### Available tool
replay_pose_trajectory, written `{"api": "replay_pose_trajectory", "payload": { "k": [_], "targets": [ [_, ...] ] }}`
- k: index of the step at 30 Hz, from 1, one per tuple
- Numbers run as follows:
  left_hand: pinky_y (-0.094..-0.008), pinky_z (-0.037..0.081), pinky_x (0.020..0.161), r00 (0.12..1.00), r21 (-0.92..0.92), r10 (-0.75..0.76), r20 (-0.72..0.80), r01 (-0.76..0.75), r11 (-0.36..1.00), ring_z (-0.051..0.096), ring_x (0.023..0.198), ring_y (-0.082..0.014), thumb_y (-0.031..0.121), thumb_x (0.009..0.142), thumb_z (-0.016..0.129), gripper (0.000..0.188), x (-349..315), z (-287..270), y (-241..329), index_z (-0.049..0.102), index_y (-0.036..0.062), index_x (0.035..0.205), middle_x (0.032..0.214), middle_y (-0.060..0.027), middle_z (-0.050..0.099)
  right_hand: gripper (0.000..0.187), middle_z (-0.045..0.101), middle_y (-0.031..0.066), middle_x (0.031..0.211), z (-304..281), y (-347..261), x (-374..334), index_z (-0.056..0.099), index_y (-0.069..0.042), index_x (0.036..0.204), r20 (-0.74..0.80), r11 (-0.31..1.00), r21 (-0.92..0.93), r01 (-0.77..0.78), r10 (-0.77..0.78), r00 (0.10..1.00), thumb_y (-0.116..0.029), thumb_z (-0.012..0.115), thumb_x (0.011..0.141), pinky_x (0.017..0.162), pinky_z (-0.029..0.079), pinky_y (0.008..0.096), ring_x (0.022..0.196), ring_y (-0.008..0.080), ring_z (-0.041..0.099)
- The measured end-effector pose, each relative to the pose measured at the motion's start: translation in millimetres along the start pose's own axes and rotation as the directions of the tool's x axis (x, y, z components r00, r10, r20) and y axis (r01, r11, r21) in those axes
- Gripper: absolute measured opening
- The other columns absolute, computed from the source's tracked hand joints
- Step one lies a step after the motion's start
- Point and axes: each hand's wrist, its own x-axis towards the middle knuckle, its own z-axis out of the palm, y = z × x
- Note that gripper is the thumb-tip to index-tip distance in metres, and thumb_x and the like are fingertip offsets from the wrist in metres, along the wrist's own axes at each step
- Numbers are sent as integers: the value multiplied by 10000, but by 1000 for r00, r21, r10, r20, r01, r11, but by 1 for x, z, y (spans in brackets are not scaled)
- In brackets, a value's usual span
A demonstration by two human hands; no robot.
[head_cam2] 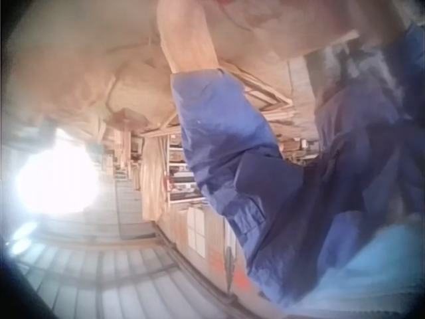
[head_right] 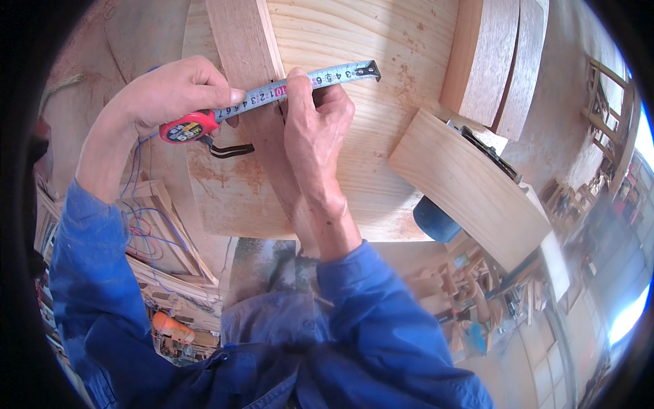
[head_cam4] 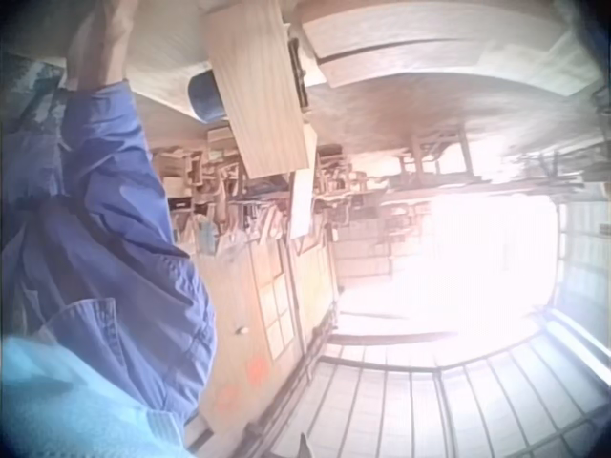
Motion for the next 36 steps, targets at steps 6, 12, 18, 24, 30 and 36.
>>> {"api": "replay_pose_trajectory", "payload": {
  "k": [6,12,18,24,30,36],
  "targets": [
    [-254,509,511,998,-78,-54,18,55,995,552,520,-60,321,1008,659,427,1,1,3,621,61,671,606,21,576,307,559,-14,634,3,-3,0,600,-7,717,-45,999,-41,12,-14,999,-181,665,962,531,368,265,596,51,449],
    [-253,533,521,993,-74,-78,84,84,994,624,555,-88,338,1006,658,427,7,-6,8,668,23,718,633,-28,633,347,548,-1,601,3,-2,3,581,24,677,-79,997,-69,35,-40,996,-168,654,956,526,368,287,594,56,434],
    [-249,541,527,989,-98,-98,108,109,989,648,574,-102,360,999,661,441,4,-9,3,709,-18,775,678,-67,680,338,543,-5,602,7,-4,-1,571,21,670,-49,999,-52,13,-15,999,-154,637,952,529,372,287,594,59,434],
    [-250,542,529,987,-94,-81,140,95,991,655,582,-107,367,993,667,450,10,-11,0,715,-32,790,688,-74,684,339,532,-15,603,6,-7,0,549,9,657,-60,999,-50,2,-5,998,-142,621,952,533,372,284,597,60,431],
    [-255,550,538,985,-95,-73,156,88,992,660,591,-112,365,995,665,450,11,-12,0,717,-33,791,714,-76,689,342,531,-18,603,5,-6,1,544,6,658,-44,999,-45,7,-9,999,-140,618,958,533,370,281,601,57,431],
    [-261,555,541,986,-114,-69,150,86,990,669,599,-116,357,993,670,441,12,-11,0,716,-32,792,725,-81,694,342,537,-17,604,5,-4,1,544,8,659,-42,999,-38,36,-38,998,-138,617,959,531,374,281,599,57,436]
  ]
}}
